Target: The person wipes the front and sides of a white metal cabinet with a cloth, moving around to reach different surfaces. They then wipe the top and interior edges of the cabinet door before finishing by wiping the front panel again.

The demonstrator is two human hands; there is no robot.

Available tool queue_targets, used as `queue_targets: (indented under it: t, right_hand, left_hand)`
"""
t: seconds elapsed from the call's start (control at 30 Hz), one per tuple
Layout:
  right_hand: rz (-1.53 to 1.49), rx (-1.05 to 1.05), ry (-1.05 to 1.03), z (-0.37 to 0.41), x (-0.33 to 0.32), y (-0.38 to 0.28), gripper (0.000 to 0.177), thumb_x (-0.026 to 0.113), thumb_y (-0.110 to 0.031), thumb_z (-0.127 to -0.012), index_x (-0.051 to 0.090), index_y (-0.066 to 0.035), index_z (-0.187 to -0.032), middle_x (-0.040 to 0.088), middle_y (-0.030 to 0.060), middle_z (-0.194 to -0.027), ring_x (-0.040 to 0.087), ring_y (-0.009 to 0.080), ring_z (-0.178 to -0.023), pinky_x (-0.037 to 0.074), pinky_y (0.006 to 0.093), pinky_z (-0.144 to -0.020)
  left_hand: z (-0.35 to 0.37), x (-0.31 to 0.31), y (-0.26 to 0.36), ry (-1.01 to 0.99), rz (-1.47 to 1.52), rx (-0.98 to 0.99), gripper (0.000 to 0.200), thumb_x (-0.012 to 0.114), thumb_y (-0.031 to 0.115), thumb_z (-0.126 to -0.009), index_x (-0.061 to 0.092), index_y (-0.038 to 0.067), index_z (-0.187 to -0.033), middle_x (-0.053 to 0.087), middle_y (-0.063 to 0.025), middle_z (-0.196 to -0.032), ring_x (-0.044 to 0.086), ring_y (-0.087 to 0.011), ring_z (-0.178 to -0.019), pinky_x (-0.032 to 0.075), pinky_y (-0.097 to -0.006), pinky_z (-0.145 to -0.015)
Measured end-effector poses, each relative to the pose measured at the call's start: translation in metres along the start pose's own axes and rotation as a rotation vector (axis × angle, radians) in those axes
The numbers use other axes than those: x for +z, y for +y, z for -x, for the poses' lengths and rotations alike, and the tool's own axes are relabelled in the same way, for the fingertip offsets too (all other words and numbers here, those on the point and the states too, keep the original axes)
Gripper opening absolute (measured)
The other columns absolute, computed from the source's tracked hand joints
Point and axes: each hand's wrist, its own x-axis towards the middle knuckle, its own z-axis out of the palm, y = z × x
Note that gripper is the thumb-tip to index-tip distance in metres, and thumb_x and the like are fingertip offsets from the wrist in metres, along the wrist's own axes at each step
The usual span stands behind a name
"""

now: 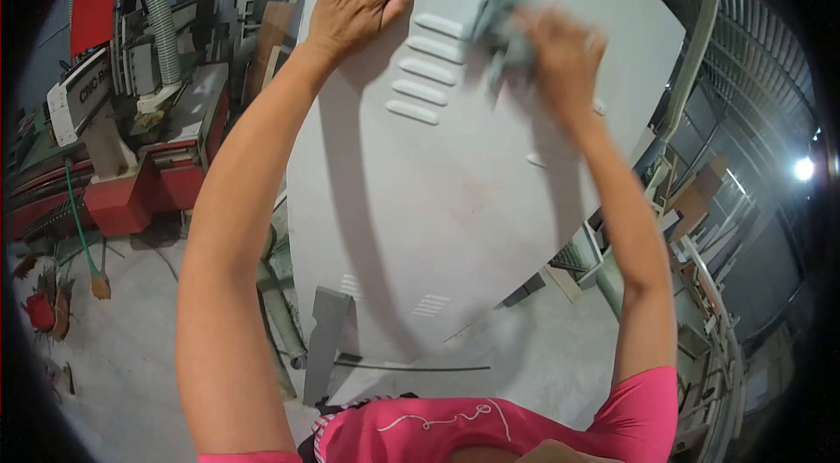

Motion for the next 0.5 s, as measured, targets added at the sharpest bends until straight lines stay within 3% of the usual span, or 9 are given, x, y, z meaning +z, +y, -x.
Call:
queue_targets:
  t: [0.03,0.07,0.1,0.23,0.3,0.33,0.37,0.5]
  right_hand:
    - [0.064,0.053,0.075,-0.035,-0.004,0.016,0.057,0.067,-0.02,-0.071,0.05,-0.023,-0.126,0.054,0.0067,-0.121,0.05,0.024,-0.11,0.029,0.0501,-0.088]
    - [0.359,0.109,0.028,-0.061,0.013,0.041,0.059,0.068,-0.018,-0.069,0.05,-0.023,-0.125,0.055,0.005,-0.118,0.051,0.0224,-0.105,0.03,0.048,-0.084]
    - [0.131,0.201,0.231,-0.086,0.007,0.03,0.043,0.059,-0.005,-0.073,0.055,-0.012,-0.115,0.052,0.0103,-0.111,0.048,0.0286,-0.108,0.034,0.0436,-0.088]
    - [0.133,0.192,0.294,-0.103,0.02,-0.001,0.039,0.057,-0.008,-0.076,0.056,-0.01,-0.115,0.056,0.0128,-0.107,0.052,0.0296,-0.101,0.037,0.0459,-0.084]
    - [-0.02,0.112,-0.017,-0.06,0.011,-0.056,0.056,0.067,-0.015,-0.068,0.053,-0.022,-0.122,0.056,0.0048,-0.115,0.051,0.0223,-0.103,0.031,0.0461,-0.081]
    - [-0.058,-0.023,-0.008,-0.021,0.022,-0.087,0.049,0.062,-0.013,-0.072,0.054,-0.022,-0.12,0.056,0.0048,-0.114,0.051,0.0223,-0.105,0.031,0.0486,-0.082]
    - [-0.123,-0.166,0.002,0.023,0.028,-0.121,0.027,0.052,-0.014,-0.078,0.056,-0.015,-0.104,0.056,0.0045,-0.105,0.05,0.0216,-0.106,0.033,0.0525,-0.082]
    - [-0.494,-0.601,-0.481,0.182,0.027,-0.205,0.025,0.056,-0.019,-0.078,0.055,-0.02,-0.104,0.053,0.0026,-0.114,0.05,0.0197,-0.112,0.033,0.0575,-0.082]
  left_hand:
    - [0.001,0.0,-0.001,-0.02,-0.003,-0.002,0.054,0.038,0.034,-0.092,0.032,0.013,-0.141,0.024,-0.0109,-0.148,0.018,-0.0284,-0.138,0.011,-0.0446,-0.112]
    - [0.002,0.0,0.0,-0.009,0.003,-0.001,0.054,0.04,0.035,-0.091,0.032,0.014,-0.14,0.025,-0.011,-0.148,0.019,-0.0283,-0.138,0.012,-0.0451,-0.112]
    - [0.002,-0.001,0.0,0.003,0.008,0.001,0.055,0.042,0.035,-0.09,0.033,0.014,-0.14,0.025,-0.011,-0.148,0.019,-0.0283,-0.138,0.012,-0.0455,-0.111]
    - [0.01,-0.002,-0.003,0.086,-0.012,-0.112,0.054,0.042,0.035,-0.091,0.034,0.012,-0.139,0.027,-0.013,-0.147,0.022,-0.0302,-0.136,0.016,-0.0473,-0.11]
    - [0.013,0.002,-0.006,0.084,-0.027,-0.135,0.054,0.042,0.035,-0.091,0.034,0.012,-0.139,0.028,-0.0139,-0.146,0.023,-0.0307,-0.136,0.017,-0.0478,-0.11]
    - [0.014,0.002,-0.008,0.087,0.0,-0.117,0.054,0.042,0.035,-0.091,0.034,0.011,-0.139,0.028,-0.014,-0.146,0.023,-0.0308,-0.136,0.017,-0.0479,-0.11]
    - [0.016,0.002,-0.01,0.091,0.028,-0.097,0.054,0.041,0.034,-0.091,0.035,0.011,-0.139,0.028,-0.014,-0.146,0.023,-0.0309,-0.136,0.017,-0.0479,-0.11]
    - [0.019,0.003,-0.014,0.082,-0.007,-0.062,0.054,0.037,0.037,-0.093,0.031,0.012,-0.141,0.023,-0.0127,-0.148,0.019,-0.029,-0.138,0.015,-0.0454,-0.111]
